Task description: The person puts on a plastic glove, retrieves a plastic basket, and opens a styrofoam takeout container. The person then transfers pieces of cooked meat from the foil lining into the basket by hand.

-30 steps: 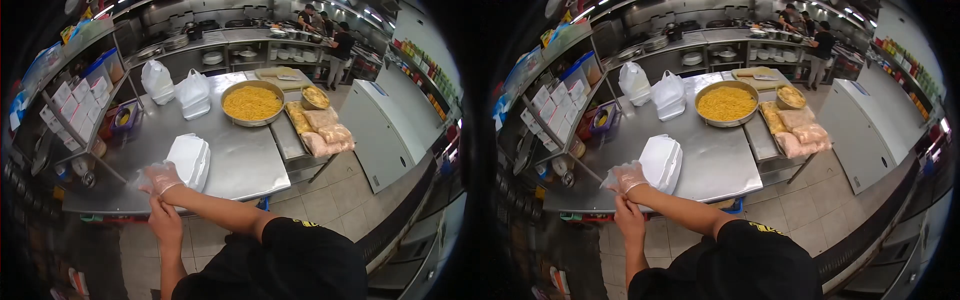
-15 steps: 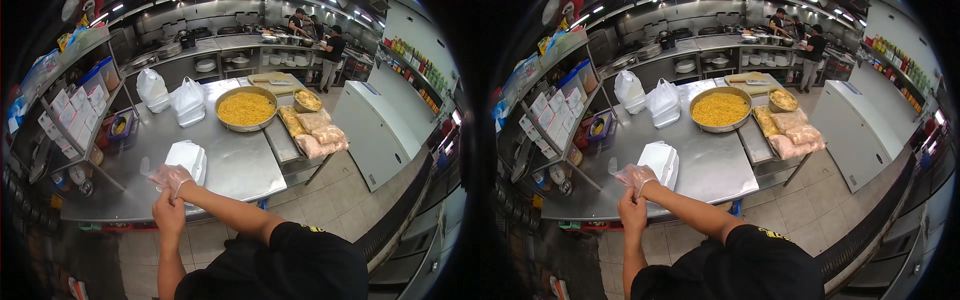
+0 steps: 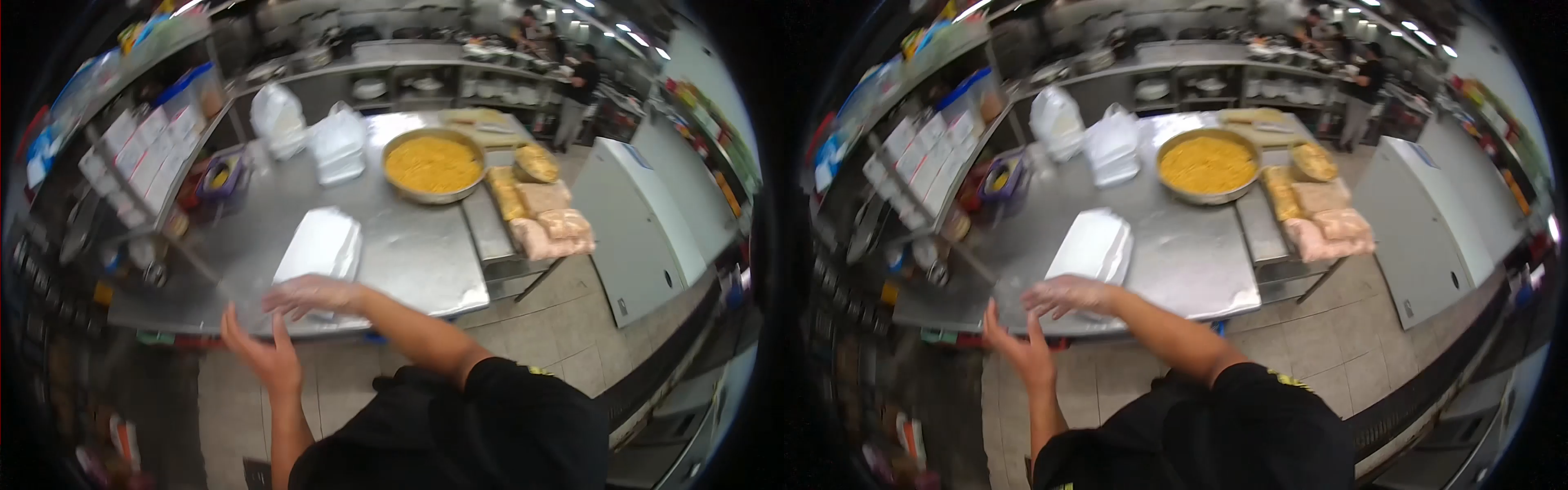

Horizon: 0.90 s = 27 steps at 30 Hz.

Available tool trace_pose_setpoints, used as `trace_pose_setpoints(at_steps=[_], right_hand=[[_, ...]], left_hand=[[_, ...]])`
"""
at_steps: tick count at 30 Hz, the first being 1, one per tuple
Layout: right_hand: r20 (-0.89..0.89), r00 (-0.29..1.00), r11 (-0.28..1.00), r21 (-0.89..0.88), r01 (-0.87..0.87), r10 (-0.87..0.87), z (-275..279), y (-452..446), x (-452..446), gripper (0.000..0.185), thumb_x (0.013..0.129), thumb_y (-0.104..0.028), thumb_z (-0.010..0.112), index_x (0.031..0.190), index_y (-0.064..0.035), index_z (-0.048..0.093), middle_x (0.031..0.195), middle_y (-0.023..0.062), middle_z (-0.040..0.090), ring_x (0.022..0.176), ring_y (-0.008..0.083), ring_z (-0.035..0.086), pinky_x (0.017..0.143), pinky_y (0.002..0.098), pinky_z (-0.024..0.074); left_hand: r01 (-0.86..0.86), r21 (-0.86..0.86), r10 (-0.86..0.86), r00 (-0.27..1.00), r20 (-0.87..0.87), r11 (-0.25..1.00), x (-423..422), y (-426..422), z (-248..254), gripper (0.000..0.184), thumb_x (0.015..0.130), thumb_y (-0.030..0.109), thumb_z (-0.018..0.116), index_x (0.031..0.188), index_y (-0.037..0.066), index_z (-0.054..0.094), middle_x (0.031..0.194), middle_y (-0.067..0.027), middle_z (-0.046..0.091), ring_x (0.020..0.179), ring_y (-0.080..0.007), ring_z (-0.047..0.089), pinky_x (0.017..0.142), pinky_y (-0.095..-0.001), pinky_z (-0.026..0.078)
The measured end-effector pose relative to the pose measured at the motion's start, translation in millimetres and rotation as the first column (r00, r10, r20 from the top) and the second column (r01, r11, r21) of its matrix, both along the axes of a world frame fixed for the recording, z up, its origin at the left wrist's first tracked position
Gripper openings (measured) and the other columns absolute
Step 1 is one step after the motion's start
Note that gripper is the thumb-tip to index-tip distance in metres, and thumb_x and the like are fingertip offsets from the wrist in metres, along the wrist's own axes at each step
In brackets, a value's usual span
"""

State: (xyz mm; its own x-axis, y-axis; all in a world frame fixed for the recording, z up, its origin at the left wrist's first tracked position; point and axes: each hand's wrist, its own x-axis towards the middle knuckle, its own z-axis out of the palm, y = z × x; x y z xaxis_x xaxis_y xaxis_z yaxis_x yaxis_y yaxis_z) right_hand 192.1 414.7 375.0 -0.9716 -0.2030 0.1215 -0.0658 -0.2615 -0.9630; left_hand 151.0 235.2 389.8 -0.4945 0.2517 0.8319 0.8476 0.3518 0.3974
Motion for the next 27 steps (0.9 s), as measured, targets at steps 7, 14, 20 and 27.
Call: trace_pose_setpoints(at_steps=[7, 14, 20, 27], right_hand=[[0.038, 0.979, 0.721, -0.683, -0.12, 0.199, 14, -16, 22, 0.084, 0.097, -0.065, 0.041, 0.15, -0.0002, 0.036, 0.147, 0.0291, 0.044, 0.133, 0.0519, 0.044, 0.103, 0.0652, 0.0406], [0.15, 0.98, 0.736, -0.677, 0.007, 0.129, 14, -20, 27, 0.084, 0.096, -0.065, 0.044, 0.148, 0.0012, 0.04, 0.146, 0.031, 0.043, 0.131, 0.0543, 0.044, 0.1, 0.0613, 0.0432], [0.119, 0.976, 0.809, -0.583, -0.081, 0.184, 14, -25, 25, 0.086, 0.096, -0.065, 0.045, 0.146, 0.0041, 0.04, 0.147, 0.0297, 0.043, 0.131, 0.0517, 0.046, 0.103, 0.0552, 0.0429], [0.127, 0.966, 0.857, -0.497, -0.135, 0.225, -3, -32, 16, 0.09, 0.094, -0.071, 0.043, 0.145, 0.0022, 0.043, 0.145, 0.0208, 0.049, 0.132, 0.0396, 0.05, 0.103, 0.0449, 0.0443]], left_hand=[[0.369, 0.386, -0.534, 0.566, 0.628, 0.846, -32, -17, -4, 0.025, 0.1, 0.024, 0.063, 0.105, -0.001, 0.066, 0.083, 0.0025, 0.06, 0.075, -0.0048, 0.049, 0.065, -0.0207, 0.04], [0.29, 0.407, -0.495, 0.609, 0.62, 0.866, -39, -21, -11, 0.027, 0.101, 0.025, 0.063, 0.105, -0.001, 0.065, 0.087, 0.0022, 0.062, 0.08, -0.0064, 0.054, 0.072, -0.0226, 0.045], [0.509, 0.397, -0.587, 0.294, 0.754, 0.764, -37, -13, 27, 0.034, 0.099, 0.022, 0.066, 0.121, -0.004, 0.064, 0.099, -0.0048, 0.067, 0.094, -0.0136, 0.061, 0.085, -0.0273, 0.049], [0.656, 0.195, -0.554, 0.398, 0.731, 0.729, -52, -5, 30, 0.027, 0.092, 0.015, 0.071, 0.113, -0.001, 0.067, 0.11, -0.0061, 0.065, 0.096, -0.0148, 0.061, 0.082, -0.0293, 0.049]])
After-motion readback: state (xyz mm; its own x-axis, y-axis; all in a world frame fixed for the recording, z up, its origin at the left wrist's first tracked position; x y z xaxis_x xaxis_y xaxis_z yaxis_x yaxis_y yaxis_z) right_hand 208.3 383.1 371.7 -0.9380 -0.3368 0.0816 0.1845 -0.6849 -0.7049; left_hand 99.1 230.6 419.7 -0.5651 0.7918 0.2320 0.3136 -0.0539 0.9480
